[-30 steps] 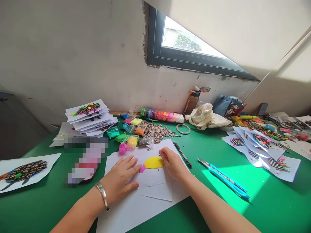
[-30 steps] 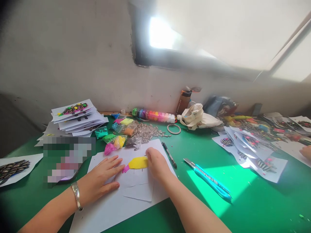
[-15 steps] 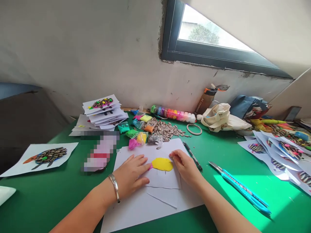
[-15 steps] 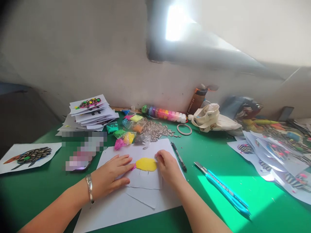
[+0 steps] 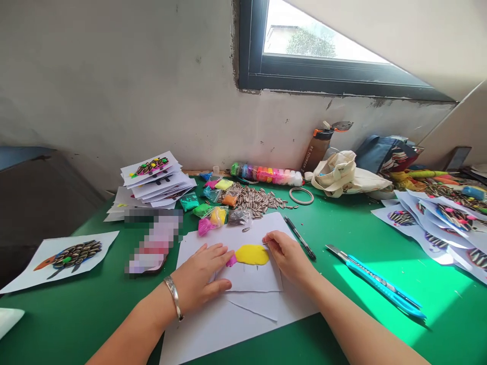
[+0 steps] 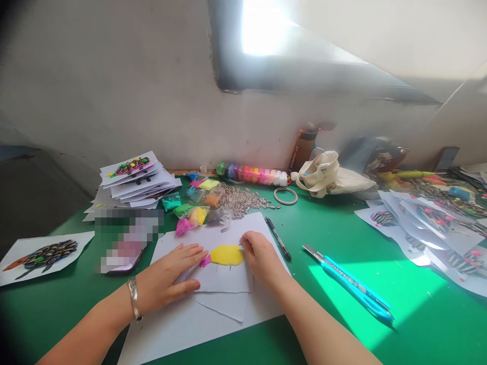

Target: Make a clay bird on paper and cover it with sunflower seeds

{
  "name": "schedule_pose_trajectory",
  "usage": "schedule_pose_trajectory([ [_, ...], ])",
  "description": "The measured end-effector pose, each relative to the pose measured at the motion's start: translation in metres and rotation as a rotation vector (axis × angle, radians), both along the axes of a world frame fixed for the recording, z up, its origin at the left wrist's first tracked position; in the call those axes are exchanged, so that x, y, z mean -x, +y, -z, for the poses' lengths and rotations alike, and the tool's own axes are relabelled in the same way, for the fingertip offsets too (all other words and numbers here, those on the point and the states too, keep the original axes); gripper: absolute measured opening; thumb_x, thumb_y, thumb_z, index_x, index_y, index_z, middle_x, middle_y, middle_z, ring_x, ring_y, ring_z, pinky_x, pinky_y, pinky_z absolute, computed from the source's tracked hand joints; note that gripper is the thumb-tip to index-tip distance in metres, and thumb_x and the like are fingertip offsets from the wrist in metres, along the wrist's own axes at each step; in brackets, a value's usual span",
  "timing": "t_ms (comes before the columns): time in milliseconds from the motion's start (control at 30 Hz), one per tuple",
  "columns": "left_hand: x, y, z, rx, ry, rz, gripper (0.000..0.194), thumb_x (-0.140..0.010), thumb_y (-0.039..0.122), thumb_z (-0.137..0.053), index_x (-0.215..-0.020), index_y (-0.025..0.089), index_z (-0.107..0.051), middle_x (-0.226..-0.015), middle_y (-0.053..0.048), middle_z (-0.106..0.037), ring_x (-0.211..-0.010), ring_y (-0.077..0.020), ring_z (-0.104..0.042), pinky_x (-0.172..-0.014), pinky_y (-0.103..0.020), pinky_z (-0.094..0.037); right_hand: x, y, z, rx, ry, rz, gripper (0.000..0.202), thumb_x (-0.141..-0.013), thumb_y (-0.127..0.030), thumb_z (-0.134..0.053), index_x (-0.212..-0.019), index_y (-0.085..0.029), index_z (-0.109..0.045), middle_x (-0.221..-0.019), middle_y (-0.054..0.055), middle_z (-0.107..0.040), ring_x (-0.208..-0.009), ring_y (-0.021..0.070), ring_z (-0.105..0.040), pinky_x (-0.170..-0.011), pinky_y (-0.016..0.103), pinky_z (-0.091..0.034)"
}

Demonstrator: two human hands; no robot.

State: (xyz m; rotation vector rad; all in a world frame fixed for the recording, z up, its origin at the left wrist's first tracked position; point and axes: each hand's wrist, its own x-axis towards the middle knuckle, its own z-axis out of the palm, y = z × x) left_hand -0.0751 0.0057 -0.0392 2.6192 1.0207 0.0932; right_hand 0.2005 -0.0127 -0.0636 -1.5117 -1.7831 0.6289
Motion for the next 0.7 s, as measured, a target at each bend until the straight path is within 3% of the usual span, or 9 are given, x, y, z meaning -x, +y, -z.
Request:
schedule_pose_trajectory([
  [133, 0.001, 0.0, -0.002, -0.025, 0.04, 0.004, 0.051, -0.088, 0.046, -0.057, -0.136, 0.03, -0.05, -0.146, -0.009, -0.046, -0.136, -0.0322, -0.038, -0.112, -0.056, -0.028, 0.0, 0.0, -0.001, 0.004, -0.001, 0.002, 0.018, -0.093, -0.025, -0.04, -0.091, -0.022, -0.058, -0.096, 0.006, -0.065, -0.089, 0.0194, -0.058, -0.08, 0.034, -0.047],
  [700, -0.008, -0.01, -0.006, -0.031, 0.049, -0.033, 0.052, -0.087, 0.042, -0.061, -0.136, 0.029, -0.051, -0.144, -0.012, -0.047, -0.135, -0.0339, -0.039, -0.11, -0.057, -0.031, -0.002, 0.0, 0.002, 0.012, 0.021, -0.002, 0.018, -0.093, -0.029, -0.041, -0.092, -0.022, -0.058, -0.098, 0.006, -0.066, -0.09, 0.0206, -0.06, -0.08, 0.034, -0.048],
])
